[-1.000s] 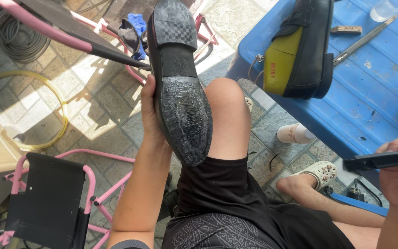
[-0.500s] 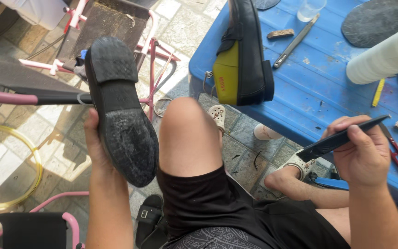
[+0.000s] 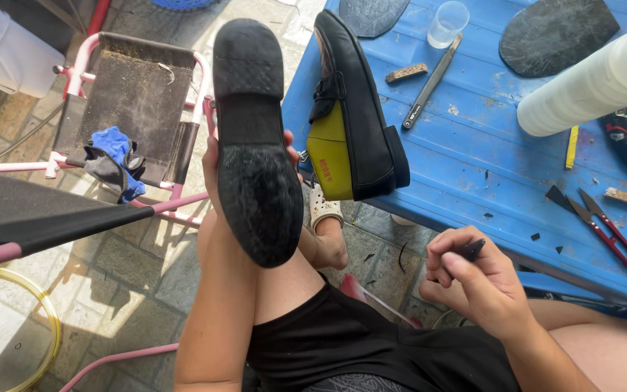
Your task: The person applies a clear liquid from a squeeze bottle onto the sole of a black shoe and spreads it with a small brush. They repeat this process on different sections of the sole, then wipe the brush with a blue cloth.
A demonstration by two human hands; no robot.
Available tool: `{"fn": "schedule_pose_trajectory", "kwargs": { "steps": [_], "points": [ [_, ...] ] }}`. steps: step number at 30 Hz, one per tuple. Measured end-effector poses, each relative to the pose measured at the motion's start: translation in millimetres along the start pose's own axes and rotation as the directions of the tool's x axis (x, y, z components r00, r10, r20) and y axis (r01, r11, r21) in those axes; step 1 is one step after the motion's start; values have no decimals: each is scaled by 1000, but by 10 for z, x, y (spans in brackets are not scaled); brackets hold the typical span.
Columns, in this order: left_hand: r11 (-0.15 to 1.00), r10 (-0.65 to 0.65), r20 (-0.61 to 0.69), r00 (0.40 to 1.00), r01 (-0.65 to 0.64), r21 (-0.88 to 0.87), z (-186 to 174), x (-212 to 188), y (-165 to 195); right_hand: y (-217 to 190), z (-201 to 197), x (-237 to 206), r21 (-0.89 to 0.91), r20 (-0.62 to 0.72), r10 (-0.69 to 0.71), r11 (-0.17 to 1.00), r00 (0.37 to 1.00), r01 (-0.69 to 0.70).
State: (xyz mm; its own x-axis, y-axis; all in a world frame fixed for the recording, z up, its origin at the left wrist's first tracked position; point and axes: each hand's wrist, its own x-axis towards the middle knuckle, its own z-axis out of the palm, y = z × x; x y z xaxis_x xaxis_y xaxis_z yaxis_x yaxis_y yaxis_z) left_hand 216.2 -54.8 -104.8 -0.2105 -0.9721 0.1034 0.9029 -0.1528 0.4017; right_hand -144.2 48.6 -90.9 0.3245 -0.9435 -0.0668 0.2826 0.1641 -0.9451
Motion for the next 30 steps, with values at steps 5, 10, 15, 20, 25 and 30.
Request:
{"fn": "schedule_pose_trajectory", "kwargs": {
  "steps": [5,10,15,20,25,30],
  "points": [
    [965,-235,263,936,258,-57,125,-236,-11,-280,172,136,-224,-127,15,974,992,-43],
    [750,-580,203,789,615,-243,579,-561,-414,-671,241,317,38,-4,-227,973,974,227],
    [371,-898,6,440,763,-529,938,-678,-709,-833,-24,143,56,136,-312,950,940,307],
    [295,-912,182,369,895,-334,921,-478,-1030,-658,-349,-240,-127,61,-274,952,960,279],
    [564,-791,-115,600,790,240,493,-328,-1431,-400,-540,-609,-30,-173,-317,948,932,317],
    [800,-508,-67,859,499,332,252,-499,-1851,-225,-814,-772,495,-302,-182,809,936,317]
  ]
}}
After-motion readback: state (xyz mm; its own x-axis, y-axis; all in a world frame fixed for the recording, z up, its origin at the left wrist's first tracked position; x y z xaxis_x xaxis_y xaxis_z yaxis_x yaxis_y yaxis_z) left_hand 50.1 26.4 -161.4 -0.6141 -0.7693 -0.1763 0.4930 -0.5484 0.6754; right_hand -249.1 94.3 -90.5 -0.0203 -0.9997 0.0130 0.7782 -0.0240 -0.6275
